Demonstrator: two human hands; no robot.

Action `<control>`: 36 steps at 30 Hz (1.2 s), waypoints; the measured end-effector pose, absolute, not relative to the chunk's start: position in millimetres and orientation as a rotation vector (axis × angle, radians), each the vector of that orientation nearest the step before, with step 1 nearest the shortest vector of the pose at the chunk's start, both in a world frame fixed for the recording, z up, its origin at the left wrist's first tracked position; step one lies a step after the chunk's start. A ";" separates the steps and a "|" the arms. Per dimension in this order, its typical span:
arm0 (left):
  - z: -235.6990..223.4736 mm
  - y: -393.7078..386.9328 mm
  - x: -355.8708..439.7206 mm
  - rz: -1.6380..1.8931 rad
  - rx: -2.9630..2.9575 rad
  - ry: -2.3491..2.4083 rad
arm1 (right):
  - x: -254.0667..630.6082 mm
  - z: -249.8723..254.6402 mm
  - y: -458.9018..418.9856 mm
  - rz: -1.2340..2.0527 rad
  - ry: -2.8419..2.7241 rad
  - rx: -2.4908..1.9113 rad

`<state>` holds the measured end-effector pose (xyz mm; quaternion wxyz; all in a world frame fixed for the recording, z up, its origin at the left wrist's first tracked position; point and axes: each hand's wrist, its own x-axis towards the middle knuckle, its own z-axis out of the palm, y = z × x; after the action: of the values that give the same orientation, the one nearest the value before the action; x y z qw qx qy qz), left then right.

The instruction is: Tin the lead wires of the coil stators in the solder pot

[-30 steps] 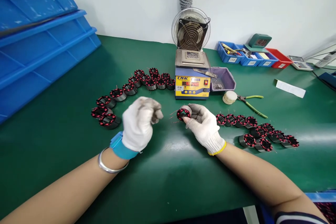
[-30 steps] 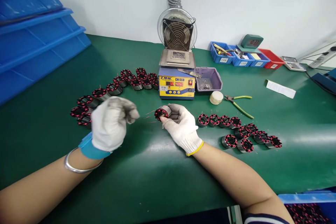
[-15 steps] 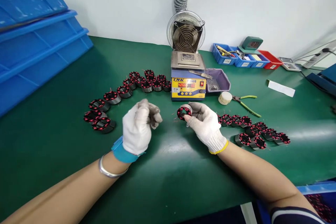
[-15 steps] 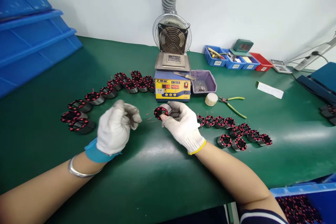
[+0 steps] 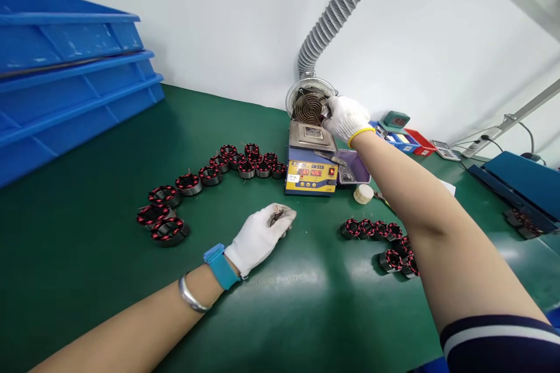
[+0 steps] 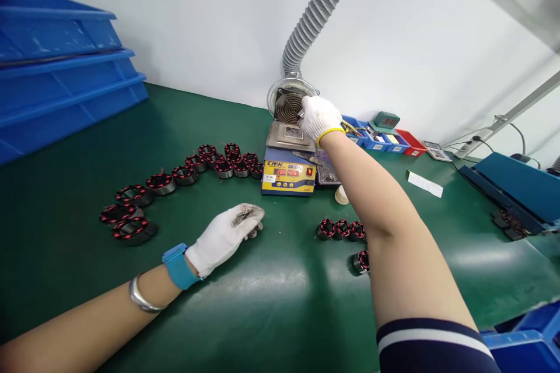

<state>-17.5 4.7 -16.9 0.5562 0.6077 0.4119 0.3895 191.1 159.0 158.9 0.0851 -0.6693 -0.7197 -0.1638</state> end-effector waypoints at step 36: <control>-14.9 8.3 -12.9 1.158 1.427 1.040 | 143.9 126.0 93.1 0.450 -1.940 -1.784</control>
<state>-12.9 8.3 -14.9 0.4928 0.5881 0.4285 0.4772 143.9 93.1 126.0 0.2316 -0.6491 -0.7059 0.1637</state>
